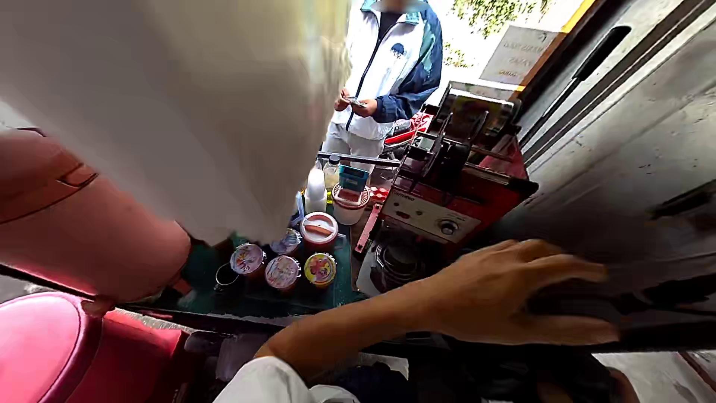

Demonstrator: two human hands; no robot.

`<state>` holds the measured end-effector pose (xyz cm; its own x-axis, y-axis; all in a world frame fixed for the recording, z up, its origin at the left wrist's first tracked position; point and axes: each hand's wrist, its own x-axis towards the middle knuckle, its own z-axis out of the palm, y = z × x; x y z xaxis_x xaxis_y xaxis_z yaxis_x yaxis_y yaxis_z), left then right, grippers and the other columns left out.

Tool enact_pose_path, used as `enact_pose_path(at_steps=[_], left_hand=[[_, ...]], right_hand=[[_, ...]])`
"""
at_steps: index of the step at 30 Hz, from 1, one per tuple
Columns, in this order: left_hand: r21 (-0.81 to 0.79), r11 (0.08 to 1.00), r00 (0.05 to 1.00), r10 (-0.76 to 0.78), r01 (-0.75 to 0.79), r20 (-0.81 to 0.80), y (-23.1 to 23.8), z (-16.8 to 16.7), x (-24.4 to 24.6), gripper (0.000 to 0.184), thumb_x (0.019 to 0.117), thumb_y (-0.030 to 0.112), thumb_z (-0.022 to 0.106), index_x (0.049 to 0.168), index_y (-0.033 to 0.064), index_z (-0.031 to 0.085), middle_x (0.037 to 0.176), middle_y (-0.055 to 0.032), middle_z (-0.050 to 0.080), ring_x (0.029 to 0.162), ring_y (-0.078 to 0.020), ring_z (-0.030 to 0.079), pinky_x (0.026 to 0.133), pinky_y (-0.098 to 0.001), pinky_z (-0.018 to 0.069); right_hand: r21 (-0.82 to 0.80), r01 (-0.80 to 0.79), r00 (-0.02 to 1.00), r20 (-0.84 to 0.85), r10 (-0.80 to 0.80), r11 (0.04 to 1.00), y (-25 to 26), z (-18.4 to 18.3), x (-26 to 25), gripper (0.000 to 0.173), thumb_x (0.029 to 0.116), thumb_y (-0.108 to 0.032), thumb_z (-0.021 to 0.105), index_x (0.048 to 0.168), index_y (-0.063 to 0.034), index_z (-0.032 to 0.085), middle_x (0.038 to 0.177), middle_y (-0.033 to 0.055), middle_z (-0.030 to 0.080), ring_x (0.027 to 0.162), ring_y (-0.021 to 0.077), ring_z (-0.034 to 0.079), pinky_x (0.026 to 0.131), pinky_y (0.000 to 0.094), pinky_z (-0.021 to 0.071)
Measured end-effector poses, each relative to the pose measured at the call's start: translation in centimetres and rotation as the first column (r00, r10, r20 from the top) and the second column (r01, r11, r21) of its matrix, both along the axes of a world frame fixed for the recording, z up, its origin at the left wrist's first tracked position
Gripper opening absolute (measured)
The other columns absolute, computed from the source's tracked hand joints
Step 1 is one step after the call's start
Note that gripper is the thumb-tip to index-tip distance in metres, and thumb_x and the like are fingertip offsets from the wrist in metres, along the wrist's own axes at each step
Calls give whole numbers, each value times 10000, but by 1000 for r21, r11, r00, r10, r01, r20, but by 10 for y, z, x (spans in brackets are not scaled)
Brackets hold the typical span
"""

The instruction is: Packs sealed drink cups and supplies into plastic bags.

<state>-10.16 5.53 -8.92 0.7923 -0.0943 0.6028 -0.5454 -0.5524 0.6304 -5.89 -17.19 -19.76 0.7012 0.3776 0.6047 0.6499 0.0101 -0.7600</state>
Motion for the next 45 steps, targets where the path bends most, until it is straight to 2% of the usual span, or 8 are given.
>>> enact_pose_path(at_steps=[6, 13, 19, 25, 29, 35, 40, 45], left_hand=[[-262, 948, 947, 96, -181, -307, 106, -112, -213, 333, 955, 55, 651, 1288, 29, 650, 1209, -60, 706, 1084, -101, 674, 974, -334, 571], [-346, 426, 529, 794, -836, -300, 148, -122, -371, 170, 1034, 168, 598, 1176, 84, 641, 995, 22, 688, 816, -32, 655, 723, -257, 578], [-633, 88, 436, 796, -769, -419, 152, -138, -430, 229, 1078, 303, 517, 1095, 122, 656, 900, 46, 710, 806, -56, 696, 752, -294, 613], [-648, 52, 501, 681, -760, -533, 150, -149, -449, 379, 974, 470, 665, 1129, 125, 633, 891, 11, 709, 763, -88, 695, 687, -306, 612], [-521, 419, 669, 462, -743, -582, 161, -147, -490, 909, 659, 464, 931, 1404, 135, 526, 1177, -15, 706, 1033, -133, 703, 892, -351, 618], [-672, 181, 543, 750, -718, -379, 177, -139, -508, 80, 909, 164, 691, 885, 233, 658, 803, 99, 683, 731, -14, 654, 690, -229, 585], [-802, 157, 608, 738, -576, -292, 161, -75, -453, 275, 1054, 260, 439, 1053, 171, 699, 908, 34, 746, 828, -62, 717, 740, -282, 625], [-805, 441, 857, 492, -396, -151, 142, 6, -380, 307, 1026, 351, 547, 839, 245, 766, 775, 72, 736, 714, 3, 696, 652, -209, 603]], right_hand=[[-17, -421, 905, -76, 419, 907, 106, 9, -89, 216, 843, -295, 834, 906, -231, 638, 888, -149, 651, 868, -57, 619, 779, 142, 539], [-201, -885, 462, -483, 743, 420, 175, 1, -137, 790, 713, -478, 909, 1373, -160, 615, 1132, -33, 732, 1012, 66, 704, 885, 280, 620], [-339, -801, 596, -381, 707, 493, 203, -10, -153, 109, 872, -223, 774, 898, -132, 720, 771, -70, 685, 693, -8, 628, 647, 195, 546], [3, -572, 638, -627, 447, 820, 229, -30, -170, 184, 991, -77, 622, 1167, -108, 668, 1013, -11, 710, 886, 78, 684, 814, 299, 602], [214, -459, 443, -786, 432, 862, 242, -35, -169, 214, 1051, -80, 511, 1218, -169, 612, 1034, -37, 708, 860, 68, 698, 765, 285, 617], [-6, -518, 659, -641, 394, 856, 238, -33, -161, 122, 975, -272, 638, 1017, -182, 709, 829, -54, 719, 723, 43, 682, 669, 263, 602], [-351, -358, 933, -113, 340, 865, 234, 20, -159, 1016, 768, -605, 808, 1568, -120, 414, 1519, 165, 491, 1346, 265, 529, 1062, 498, 496], [-48, -707, 707, -97, 701, 706, 271, 65, -242, 819, 951, -668, 578, 1435, -13, 485, 1054, 1, 712, 829, 30, 676, 691, 247, 600]])
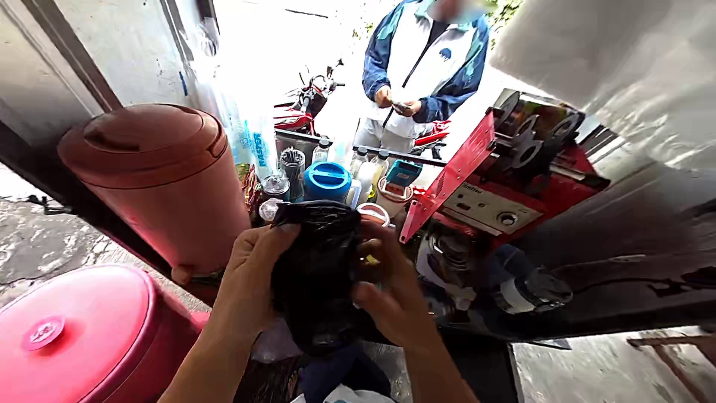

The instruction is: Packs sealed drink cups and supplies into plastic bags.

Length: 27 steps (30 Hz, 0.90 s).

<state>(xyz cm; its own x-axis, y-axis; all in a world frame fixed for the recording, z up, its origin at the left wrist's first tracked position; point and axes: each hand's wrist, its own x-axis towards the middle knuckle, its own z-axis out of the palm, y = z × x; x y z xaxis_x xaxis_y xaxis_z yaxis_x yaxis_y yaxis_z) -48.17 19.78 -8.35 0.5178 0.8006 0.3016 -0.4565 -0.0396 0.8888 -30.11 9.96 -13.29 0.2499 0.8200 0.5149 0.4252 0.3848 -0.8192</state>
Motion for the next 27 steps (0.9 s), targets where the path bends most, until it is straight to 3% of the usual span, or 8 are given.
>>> enact_pose_path(at_steps=[3, 6, 12, 16, 20, 22, 25, 27], left_hand=[[88, 996, 993, 41, -31, -115, 20, 7, 19, 372, 1056, 245, 469, 809, 206, 745, 733, 65, 719, 657, -7, 676, 591, -210, 588], [86, 980, 963, 194, -181, -185, 60, -11, 16, 496, 1088, 397, 426, 689, 205, 650, 723, 66, 694, 709, -63, 675, 674, -258, 579], [141, 953, 927, 295, -269, -230, 82, -17, -20, 275, 1067, 342, 525, 912, 185, 690, 681, 84, 613, 445, 14, 465, 424, -137, 431], [221, 952, 898, 278, -211, -340, 88, -11, -51, 293, 1029, 177, 519, 1293, 119, 632, 1023, 12, 743, 457, 27, 480, 401, -120, 391], [578, 797, 597, 552, -174, -582, 86, -25, -74, 782, 811, 487, 814, 1492, 253, 508, 1333, 46, 674, 874, -29, 671, 713, -227, 559], [707, 703, 344, 686, -83, -641, 79, -31, -77, 929, 795, 635, 772, 1566, 244, 432, 1365, -117, 636, 1129, -263, 666, 927, -511, 548], [729, 668, 151, 714, 148, -684, 62, -25, -67, 1197, 712, 610, 814, 1637, 134, 222, 1461, -299, 489, 1019, -546, 643, 732, -747, 489], [728, 638, 173, 710, 250, -682, 51, -29, -70, 1365, 611, 686, 843, 1640, 115, 151, 1510, -303, 421, 883, -518, 667, 598, -712, 499]], right_hand=[[-94, -261, 928, -299, 223, 961, 32, -12, 13, 425, 952, -92, 662, 1318, 57, 504, 966, 25, 714, 852, 53, 690, 796, 264, 599], [-161, -192, 929, -349, 126, 968, 36, -20, 46, 477, 842, 68, 681, 1287, 36, 512, 957, 60, 712, 845, 115, 703, 780, 296, 611], [-103, -111, 810, -586, 29, 988, 47, -40, 86, 281, 998, -9, 391, 966, -75, 663, 875, -40, 677, 787, 15, 641, 719, 200, 555], [-17, -141, 651, -755, 79, 990, 53, -52, 105, 352, 1024, -42, 358, 910, -90, 688, 930, 9, 712, 907, 72, 672, 822, 239, 561], [-26, -338, 843, -454, 290, 941, 51, -58, 133, 313, 993, -79, 408, 870, -74, 696, 1283, 162, 671, 1288, 308, 597, 1109, 465, 487], [-144, -411, 898, -234, 373, 900, 43, -50, 144, 332, 1025, -148, 390, 866, -63, 669, 1359, 202, 627, 1372, 341, 534, 1161, 484, 445], [-325, -400, 910, -26, 415, 857, 30, -38, 142, 594, 1083, -507, 343, 882, -60, 677, 1210, 120, 713, 1233, 225, 640, 1060, 420, 525], [-368, -318, 939, 3, 343, 874, 28, -37, 110, 628, 1009, -640, 485, 855, -79, 720, 867, 6, 740, 820, 75, 699, 732, 304, 597]])
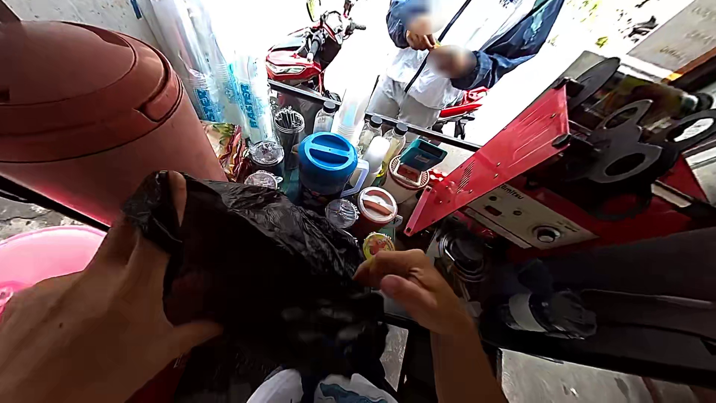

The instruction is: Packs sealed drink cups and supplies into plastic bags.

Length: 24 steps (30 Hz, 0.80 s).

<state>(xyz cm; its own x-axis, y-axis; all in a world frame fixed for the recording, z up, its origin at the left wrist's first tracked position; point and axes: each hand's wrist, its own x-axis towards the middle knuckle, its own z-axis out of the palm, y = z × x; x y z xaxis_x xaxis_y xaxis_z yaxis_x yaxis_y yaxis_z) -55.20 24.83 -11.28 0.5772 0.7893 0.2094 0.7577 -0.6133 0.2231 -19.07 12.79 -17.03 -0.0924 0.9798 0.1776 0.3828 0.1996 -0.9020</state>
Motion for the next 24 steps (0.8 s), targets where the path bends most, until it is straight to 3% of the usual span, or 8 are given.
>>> enact_pose_path(at_steps=[2, 4, 8, 12, 14, 17, 20, 24], left_hand=[[-19, 995, 994, -97, 96, -41, -8, -8, -18, 1382, 613, 836, 751, 1652, 168, 132, 1561, -247, 393, 1074, -436, 654, 738, -653, 532], [-159, 968, 980, -183, 193, 76, -20, -1, -32, 1248, 712, 792, 731, 1644, 146, 209, 1557, -189, 434, 1340, -325, 529, 1059, -552, 471], [-362, 894, 931, -139, 265, 338, -56, 32, -32, 808, 899, 547, 722, 1396, -45, 485, 1224, -199, 637, 1090, -182, 621, 953, -347, 514], [-187, 962, 976, -178, 199, 126, -26, 22, -81, 817, 966, 480, 664, 1601, 99, 318, 1618, -109, 370, 1458, -109, 400, 1208, -323, 360], [-56, 994, 984, -82, 92, 158, -19, 1, -98, 626, 956, 427, 686, 1450, 83, 516, 1412, -128, 562, 1274, -130, 566, 1076, -336, 481], [-9, 984, 982, 176, -177, -68, -44, -14, -86, 725, 846, 144, 787, 1474, -23, 466, 1385, -341, 520, 1176, -515, 589, 957, -667, 475], [-50, 985, 895, 129, -165, -426, -72, -48, -73, 847, 698, 119, 933, 1404, -58, 498, 1273, -407, 531, 830, -591, 652, 606, -714, 515], [-38, 990, 915, 111, -137, -389, -84, -98, -78, 1162, 566, 41, 975, 1566, 82, 384, 1353, -391, 488, 965, -596, 637, 644, -697, 535]], right_hand=[[-12, 98, 993, 61, -97, 995, 0, -6, -51, 496, 891, -563, 733, 775, -84, 672, 643, -27, 609, 573, 40, 566, 524, 250, 481], [-47, 91, 987, 141, -84, 995, 4, -17, -98, 577, 787, -573, 824, 1003, -56, 685, 816, 39, 649, 691, 118, 610, 613, 327, 534], [-230, -282, 959, -78, 271, 932, 6, -41, -152, 789, 916, -536, 707, 1486, -40, 480, 1260, 142, 683, 1070, 230, 699, 914, 478, 585], [-226, -521, 853, -103, 512, 823, -13, -40, -164, 542, 954, -342, 696, 1337, 16, 561, 978, 155, 728, 912, 277, 725, 798, 528, 582], [-359, -311, 885, 229, 406, 880, -11, -46, -160, 383, 916, -241, 739, 1230, -44, 642, 907, 179, 718, 861, 367, 714, 754, 610, 556], [-497, 125, 819, 540, 194, 859, 11, -59, -126, 411, 927, -317, 751, 1247, -76, 661, 1092, 216, 711, 1051, 438, 679, 877, 668, 518], [-420, 185, 908, 418, 9, 888, 3, -74, -99, 362, 934, -402, 755, 1028, -57, 691, 870, 135, 683, 821, 309, 676, 728, 550, 551], [-484, 193, 958, 281, -57, 854, -32, -100, -101, 435, 904, -493, 753, 1030, -83, 680, 758, 76, 633, 692, 228, 624, 664, 481, 534]])
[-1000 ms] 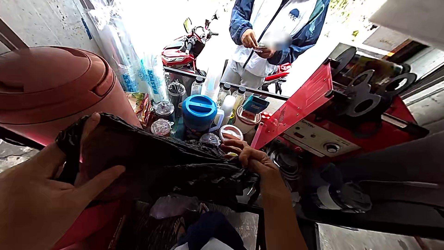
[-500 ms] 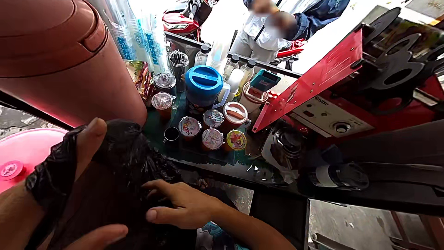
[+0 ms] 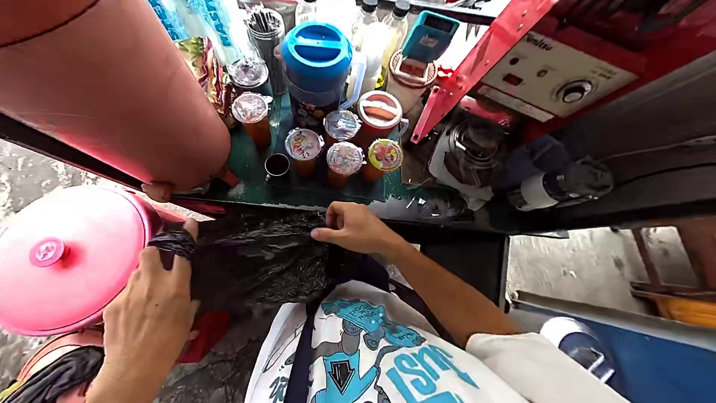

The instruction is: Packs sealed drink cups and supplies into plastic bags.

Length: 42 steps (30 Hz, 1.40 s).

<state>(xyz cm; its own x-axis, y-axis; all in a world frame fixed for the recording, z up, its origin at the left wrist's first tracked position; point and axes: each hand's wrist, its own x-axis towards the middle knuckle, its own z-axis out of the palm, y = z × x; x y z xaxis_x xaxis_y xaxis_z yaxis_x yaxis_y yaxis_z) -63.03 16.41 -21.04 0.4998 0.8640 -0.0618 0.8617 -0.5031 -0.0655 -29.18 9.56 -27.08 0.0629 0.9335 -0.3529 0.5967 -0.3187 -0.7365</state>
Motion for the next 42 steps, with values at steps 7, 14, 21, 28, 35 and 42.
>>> enact_pose_path(at_steps=[7, 14, 21, 28, 35, 42], left_hand=[[-177, 936, 541, -17, 304, 841, 6, -50, -12, 94, 868, 216, 733, 929, 147, 744, 1046, 18, 657, 1011, -67, 610, 891, -223, 515], [-335, 690, 150, 315, 642, 937, 19, -36, 19, 824, 847, 217, 776, 1523, 304, 312, 1527, 18, 498, 1120, -118, 663, 893, -279, 583], [-365, 880, 952, -299, 304, 73, 22, -49, 85, 347, 918, -30, 639, 1162, 180, 767, 1579, -215, 409, 707, -425, 691, 597, -615, 557], [-301, 953, 998, -55, 42, -37, 23, -47, 95, 1177, 653, 153, 977, 1617, 226, 305, 1551, -364, 265, 685, -466, 672, 606, -600, 570], [-281, 870, 895, -314, 404, 316, -17, -47, 116, 990, 738, 228, 914, 1557, 21, 399, 1402, -326, 552, 595, -373, 691, 532, -531, 567], [-93, 871, 738, -348, 483, 578, -1, -59, 162, 545, 1056, 542, 449, 988, 55, 683, 723, -87, 655, 610, -241, 657, 509, -413, 512]], right_hand=[[-221, 67, 919, 393, 26, 973, -30, -43, 82, 302, 907, -381, 758, 1098, -147, 768, 1034, 173, 741, 1002, 417, 694, 827, 707, 514], [-5, 308, 932, -198, -302, 952, -57, -26, 93, 275, 1002, -275, 666, 826, -73, 728, 730, 16, 668, 678, 100, 617, 669, 374, 528], [-56, 371, 921, -102, -375, 927, -66, -23, 81, 574, 1022, -600, 508, 728, -133, 666, 626, 19, 598, 542, 117, 556, 507, 346, 458], [-228, 61, 840, 538, 73, 972, -80, -32, 103, 643, 870, -666, 702, 1081, -59, 714, 814, 178, 705, 835, 412, 702, 755, 641, 533], [106, 207, 825, 516, -232, 973, 16, -6, 152, 996, 719, -629, 849, 1484, -87, 514, 1414, 248, 554, 1234, 456, 582, 931, 681, 500], [170, 116, 829, 527, -190, 979, 72, -63, 174, 918, 636, -205, 933, 1468, -151, 549, 1324, 284, 551, 1168, 491, 563, 911, 633, 510]])
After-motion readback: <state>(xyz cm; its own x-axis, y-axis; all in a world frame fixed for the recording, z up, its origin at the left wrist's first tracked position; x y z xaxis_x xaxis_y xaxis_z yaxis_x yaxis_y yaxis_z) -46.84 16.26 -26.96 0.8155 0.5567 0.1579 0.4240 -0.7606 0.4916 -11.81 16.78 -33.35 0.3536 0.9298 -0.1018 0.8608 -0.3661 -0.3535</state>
